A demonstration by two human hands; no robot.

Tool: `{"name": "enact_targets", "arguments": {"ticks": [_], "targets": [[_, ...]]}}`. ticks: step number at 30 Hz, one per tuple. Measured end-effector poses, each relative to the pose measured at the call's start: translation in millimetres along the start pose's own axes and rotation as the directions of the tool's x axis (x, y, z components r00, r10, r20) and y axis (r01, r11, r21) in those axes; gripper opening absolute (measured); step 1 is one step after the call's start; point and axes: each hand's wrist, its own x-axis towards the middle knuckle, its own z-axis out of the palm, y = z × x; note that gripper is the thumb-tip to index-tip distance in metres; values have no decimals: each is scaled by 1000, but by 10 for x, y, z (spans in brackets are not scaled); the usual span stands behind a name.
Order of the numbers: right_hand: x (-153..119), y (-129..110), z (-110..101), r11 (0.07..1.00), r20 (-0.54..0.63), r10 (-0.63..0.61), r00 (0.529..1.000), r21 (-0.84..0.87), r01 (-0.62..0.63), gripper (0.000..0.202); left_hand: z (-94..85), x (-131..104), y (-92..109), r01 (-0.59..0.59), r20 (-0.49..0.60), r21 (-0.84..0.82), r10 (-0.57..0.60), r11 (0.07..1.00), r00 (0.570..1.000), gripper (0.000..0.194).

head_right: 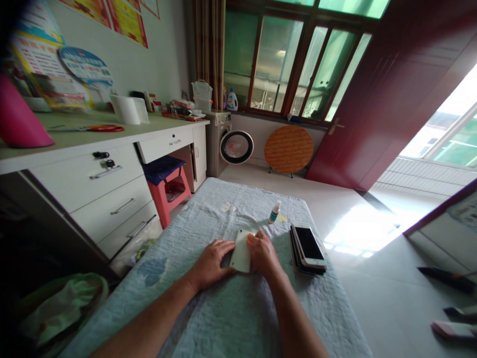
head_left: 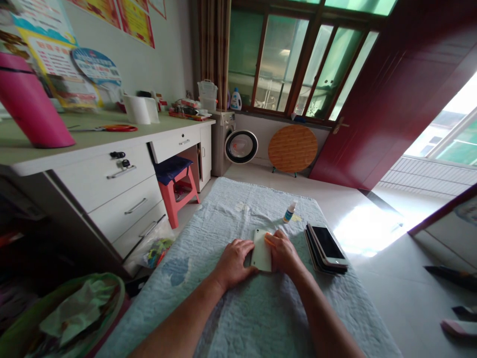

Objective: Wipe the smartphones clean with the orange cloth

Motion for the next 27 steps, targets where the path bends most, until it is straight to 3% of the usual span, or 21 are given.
{"name": "enact_targets", "arguments": {"ticks": [4,8,10,14,20,24,27], "targets": [[-64,4,-209,981,173,-78,982,189,44,30,11,-1,-10,6,3,5,-6,1000,1000,58],[-116,40,-392,899,459,-140,877,430,-82,32,19,-1,-19,15,10,27,-16,1000,1000,56],[-126,58,-434,870,511,-159,845,477,-125,30,18,0,-20,20,14,34,-20,999,1000,57],[-131,92,-448,862,533,-161,831,486,-145,29,1,3,-6,24,18,37,-24,999,1000,56],[-114,112,-345,858,495,-87,865,479,-188,30,-23,3,21,35,31,29,-36,999,999,57],[-64,9,-223,950,238,-26,971,308,-50,25,4,3,-17,24,22,19,-24,1000,999,61],[-42,-88,-147,989,82,-9,997,149,-3,28,24,3,-48,8,13,7,-9,1000,1000,63]]}}
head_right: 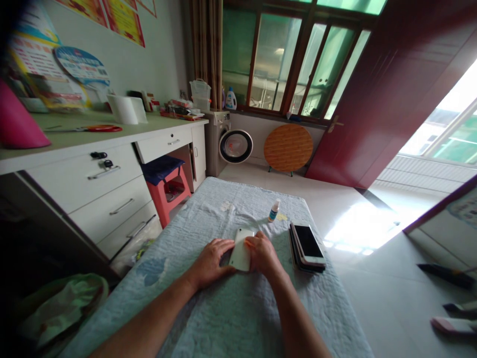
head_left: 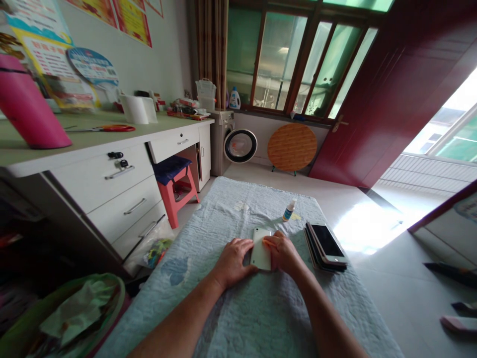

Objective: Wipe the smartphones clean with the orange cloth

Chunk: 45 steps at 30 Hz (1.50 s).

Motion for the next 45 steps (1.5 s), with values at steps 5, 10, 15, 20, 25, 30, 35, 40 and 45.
{"name": "enact_targets", "arguments": {"ticks": [5,10,15,20,25,30,35,40,45], "targets": [[-25,-94,-45,997,67,-82,994,4,82,28,-2,-1,-1,-10,-4,-13,10,1000,1000,63],[-70,-79,-186,978,290,-182,940,149,144,28,-3,5,8,16,0,1,-16,1000,1000,61],[-78,1,-242,966,422,-202,884,232,110,28,-10,8,19,21,9,2,-21,1000,1000,58],[-73,52,-236,959,437,-139,889,283,11,24,-19,5,28,27,4,5,-27,1000,1000,58],[-36,116,-146,944,314,-4,949,315,-100,27,-8,1,14,17,-1,4,-17,1000,1000,59],[-20,107,-106,973,186,-15,982,227,-28,27,-4,0,-2,7,-4,-4,-7,1000,1000,62],[-38,75,-111,958,251,14,968,273,-85,25,-15,7,12,5,-1,-3,-5,1000,1000,61],[-55,64,-161,935,388,-25,921,334,-115,24,-27,10,33,26,8,4,-26,1000,1000,59],[-91,23,-264,924,520,-45,853,345,-162,26,-16,7,23,36,6,22,-36,999,999,59]]}}
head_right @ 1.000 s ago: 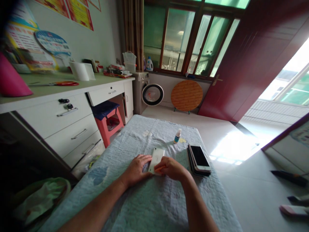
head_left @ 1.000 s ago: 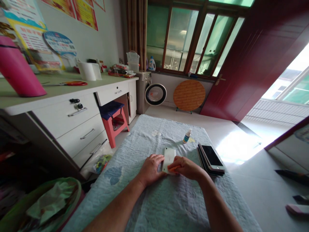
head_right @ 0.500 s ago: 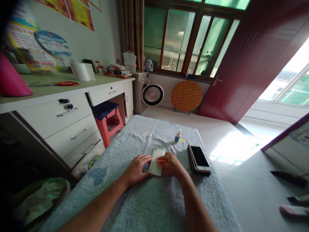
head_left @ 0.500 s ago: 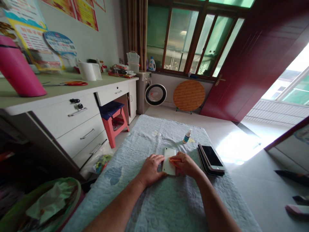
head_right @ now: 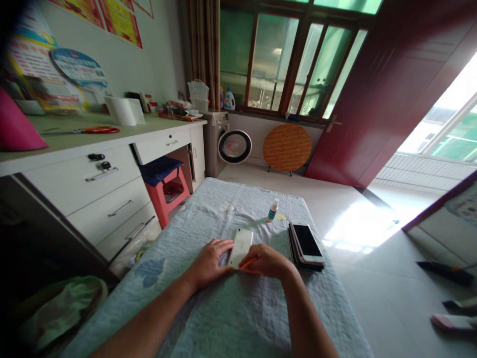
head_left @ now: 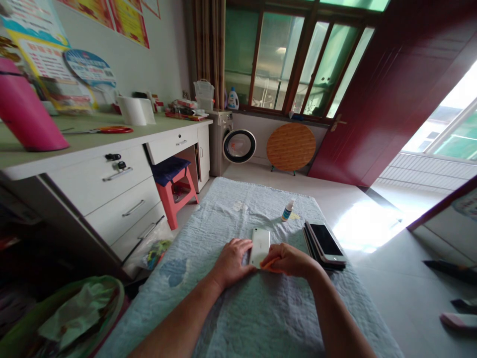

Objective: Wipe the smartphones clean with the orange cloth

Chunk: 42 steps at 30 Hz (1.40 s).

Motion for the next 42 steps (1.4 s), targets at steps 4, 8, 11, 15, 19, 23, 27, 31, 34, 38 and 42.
{"name": "enact_targets", "arguments": {"ticks": [4,8,11,15,19,23,27,31,34,38,42], "targets": [[-37,4,-39,997,14,70,997,16,-71,24,-12,0,20,4,2,2,-4,1000,1000,58],[-5,107,-54,996,-25,77,997,45,-76,25,-23,-2,33,5,3,2,-5,1000,1000,58],[56,183,-48,998,-186,57,981,28,-52,27,-10,-6,14,-7,2,-3,7,1000,1000,59],[128,222,-46,974,-454,-91,887,-227,-16,27,11,-5,-14,-19,-8,-15,19,1000,1000,59],[143,226,-56,933,-489,-139,861,-357,-52,29,5,-2,-11,-22,-9,-19,22,1000,1000,59],[103,218,-84,939,-433,-147,890,-345,-13,27,-4,-2,-5,-16,-5,-14,16,1000,1000,59],[37,179,-105,969,-337,-25,941,-242,-60,24,-2,-2,-2,-17,-7,-12,17,1000,1000,58],[-14,142,-102,984,-226,112,968,-108,-140,24,2,-3,-3,-10,-12,-8,10,1000,1000,58],[-34,119,-109,992,-156,96,983,-65,-108,25,8,-3,-12,-17,-17,-3,17,1000,1000,59],[-57,64,-121,995,-83,71,994,-64,-77,26,17,-1,-15,-17,-19,-2,17,1000,1000,59],[-86,28,-101,992,-64,99,993,-69,-104,26,12,1,-8,-12,-20,-5,12,1000,1000,58]]}}
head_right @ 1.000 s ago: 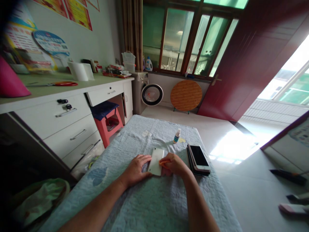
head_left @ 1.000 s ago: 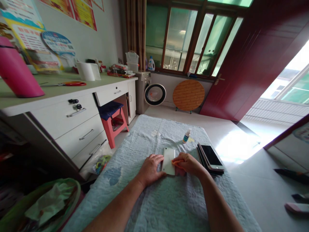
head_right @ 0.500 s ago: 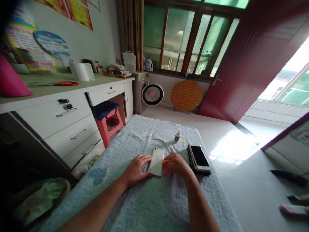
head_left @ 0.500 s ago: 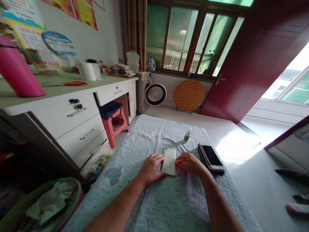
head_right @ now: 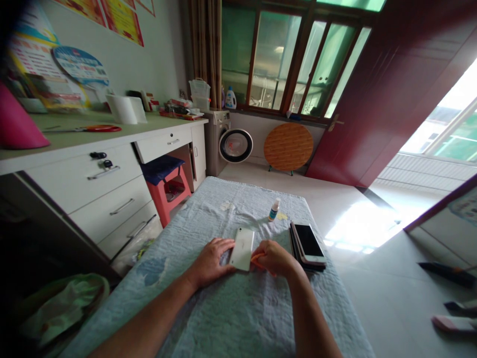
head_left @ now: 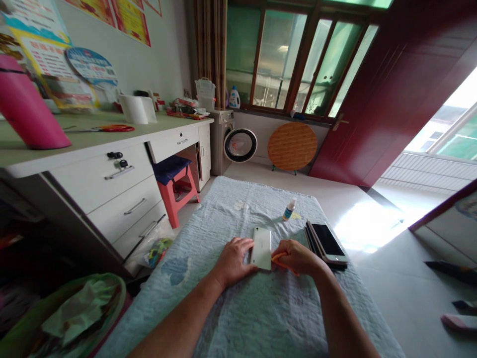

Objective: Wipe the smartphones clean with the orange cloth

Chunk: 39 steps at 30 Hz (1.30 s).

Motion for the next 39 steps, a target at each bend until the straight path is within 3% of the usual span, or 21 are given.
{"name": "enact_targets", "arguments": {"ticks": [7,15,17,19,23,27,29,34,36,39], "targets": [[-21,34,27,998,110,60,992,-20,-58,26,18,-2,-22,-4,-8,0,4,1000,1000,59],[15,33,27,998,80,57,995,1,-57,25,-2,-1,2,-5,-3,-6,5,1000,1000,57],[55,35,30,1000,-26,24,999,-9,-25,26,-12,-1,6,-7,4,-9,7,1000,1000,58],[107,48,29,995,-211,-55,976,-93,36,26,-16,0,4,-7,13,-14,8,1000,1000,58],[206,93,37,963,-534,-179,827,-268,35,23,-10,-4,-12,-12,17,-28,12,1000,1000,60],[269,110,103,951,-637,-225,738,-309,23,26,-6,-10,-14,-26,11,-39,26,999,1000,62],[293,103,152,939,-614,-255,747,-341,40,25,-9,-11,-10,-27,8,-40,27,999,1000,62],[292,50,215,923,-469,-271,841,-375,89,17,0,-9,-17,-15,12,-39,16,999,1000,61],[252,15,206,932,-440,-247,864,-351,88,15,11,-10,-29,-13,8,-36,14,999,1000,61],[163,-38,176,971,-309,-133,942,-230,62,17,19,-9,-40,-9,7,-28,9,1000,1000,61]]}}
